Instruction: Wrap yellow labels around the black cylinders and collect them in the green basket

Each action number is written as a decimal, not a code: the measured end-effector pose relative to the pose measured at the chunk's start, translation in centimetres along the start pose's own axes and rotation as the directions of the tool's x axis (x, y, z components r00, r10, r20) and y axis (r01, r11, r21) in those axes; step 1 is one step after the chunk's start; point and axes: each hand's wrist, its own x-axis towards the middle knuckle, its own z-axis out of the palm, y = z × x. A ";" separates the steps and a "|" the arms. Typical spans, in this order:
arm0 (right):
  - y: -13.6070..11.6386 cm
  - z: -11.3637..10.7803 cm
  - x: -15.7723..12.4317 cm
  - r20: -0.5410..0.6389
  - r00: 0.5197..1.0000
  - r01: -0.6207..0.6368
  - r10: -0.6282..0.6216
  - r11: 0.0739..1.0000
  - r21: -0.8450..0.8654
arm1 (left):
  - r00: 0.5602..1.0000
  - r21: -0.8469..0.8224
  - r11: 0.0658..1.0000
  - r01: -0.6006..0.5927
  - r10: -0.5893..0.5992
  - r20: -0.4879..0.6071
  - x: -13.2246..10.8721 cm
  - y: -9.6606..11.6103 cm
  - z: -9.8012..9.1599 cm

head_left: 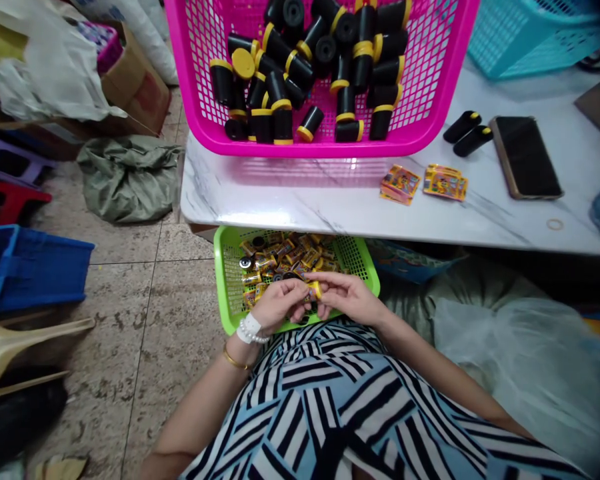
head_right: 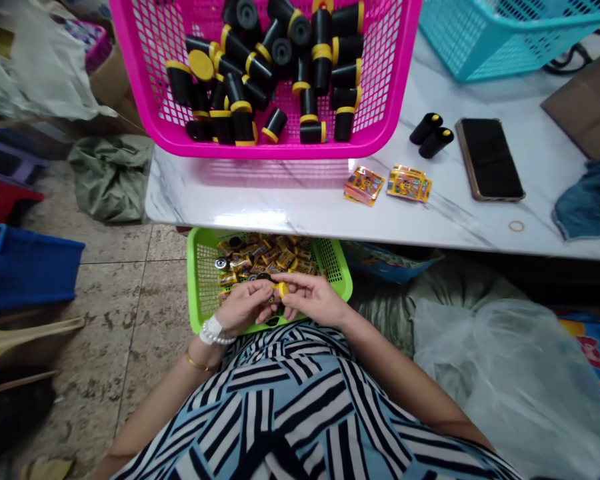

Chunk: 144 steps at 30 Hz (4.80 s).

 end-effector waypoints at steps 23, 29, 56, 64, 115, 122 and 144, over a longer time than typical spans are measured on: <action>1.4 2.5 0.4 -0.225 0.968 0.128 -0.111 0.990 0.064 | 0.997 -0.294 0.956 -0.018 -0.007 -0.082 0.5 -1.1 2.2; 3.3 3.1 1.8 -0.278 0.946 0.175 -0.168 0.985 0.000 | 0.998 -0.323 0.946 0.000 -0.019 -0.056 1.2 -1.5 2.7; -11.1 -7.8 2.4 -0.211 0.565 -0.420 -0.798 -0.058 -0.906 | 0.906 0.138 0.972 -0.192 0.230 -0.355 0.4 0.6 0.9; -10.3 -5.6 1.8 -0.194 0.606 -0.504 -0.772 -0.184 -0.844 | 0.906 0.138 0.972 -0.193 0.230 -0.354 -0.4 -0.1 0.7; -0.9 3.4 1.8 -0.461 0.782 0.040 -0.419 0.773 -0.633 | 0.761 0.332 0.860 -0.387 0.501 -0.412 -3.6 0.5 3.3; -1.0 4.4 1.7 -0.260 0.751 0.155 -0.607 0.545 -0.824 | 0.648 0.498 0.763 -0.412 0.630 -0.429 -2.5 0.3 2.6; -22.0 1.7 12.9 -0.126 0.838 -0.255 -0.530 -0.176 -0.951 | 0.887 -0.223 0.917 -0.330 0.221 -0.406 -4.0 3.5 -1.0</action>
